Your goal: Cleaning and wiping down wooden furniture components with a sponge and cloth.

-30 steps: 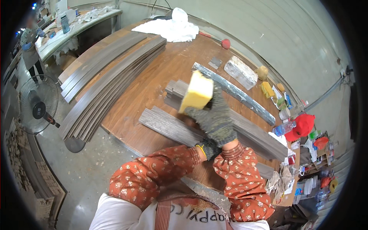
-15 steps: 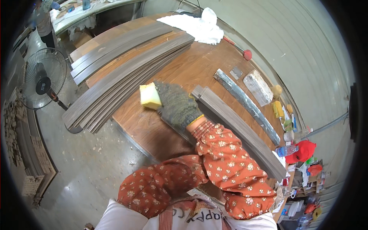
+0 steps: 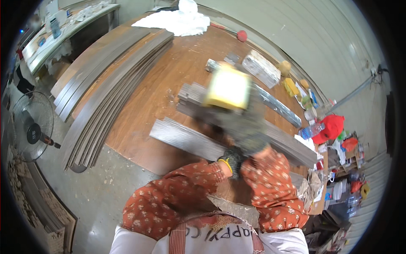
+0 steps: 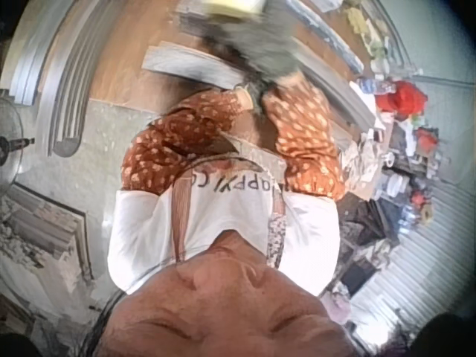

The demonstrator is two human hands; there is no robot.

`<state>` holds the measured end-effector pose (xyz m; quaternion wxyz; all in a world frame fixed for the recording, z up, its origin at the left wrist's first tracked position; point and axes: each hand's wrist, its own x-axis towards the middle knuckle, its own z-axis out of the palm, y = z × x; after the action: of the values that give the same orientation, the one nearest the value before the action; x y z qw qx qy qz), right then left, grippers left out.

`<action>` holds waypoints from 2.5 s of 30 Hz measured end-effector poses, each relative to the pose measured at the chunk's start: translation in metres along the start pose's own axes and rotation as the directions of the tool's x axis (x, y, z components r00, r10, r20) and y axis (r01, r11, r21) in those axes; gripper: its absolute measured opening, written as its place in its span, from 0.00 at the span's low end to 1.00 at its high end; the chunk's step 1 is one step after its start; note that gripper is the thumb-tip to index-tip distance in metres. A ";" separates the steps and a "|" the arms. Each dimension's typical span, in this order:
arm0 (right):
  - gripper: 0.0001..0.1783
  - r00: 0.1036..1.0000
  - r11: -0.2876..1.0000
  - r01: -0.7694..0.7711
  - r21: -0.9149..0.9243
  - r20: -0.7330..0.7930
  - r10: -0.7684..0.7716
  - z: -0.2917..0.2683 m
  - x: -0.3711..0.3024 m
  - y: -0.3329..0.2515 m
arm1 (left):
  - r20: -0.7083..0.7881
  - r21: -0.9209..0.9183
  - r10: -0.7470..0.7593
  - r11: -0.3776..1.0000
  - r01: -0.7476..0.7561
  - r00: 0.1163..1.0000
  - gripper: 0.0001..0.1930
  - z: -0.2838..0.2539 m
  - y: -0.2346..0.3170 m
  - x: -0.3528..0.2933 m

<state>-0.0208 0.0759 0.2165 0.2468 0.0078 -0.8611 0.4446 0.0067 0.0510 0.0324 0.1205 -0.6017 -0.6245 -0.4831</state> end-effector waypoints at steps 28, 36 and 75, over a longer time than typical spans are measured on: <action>0.28 0.301 0.835 -0.532 0.142 -0.890 0.343 -0.317 -0.369 0.184 | 0.712 0.238 -0.158 0.971 -0.023 0.684 0.38 0.017 0.060 0.080; 0.35 0.296 0.851 -0.461 0.252 -0.861 0.415 -0.350 -0.364 0.189 | 0.683 0.297 -0.173 0.953 -0.053 0.709 0.32 0.019 0.071 0.090; 0.30 0.663 0.632 -0.653 -0.417 -0.718 0.212 -0.341 -0.469 0.247 | -0.311 -0.647 -0.943 0.303 0.699 0.121 0.16 -0.136 0.003 -0.105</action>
<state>0.4759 0.3906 -0.0093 0.3732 -0.4413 -0.8031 0.1448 -0.0236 -0.1178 0.0253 -0.0720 0.0613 -0.6676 -0.7385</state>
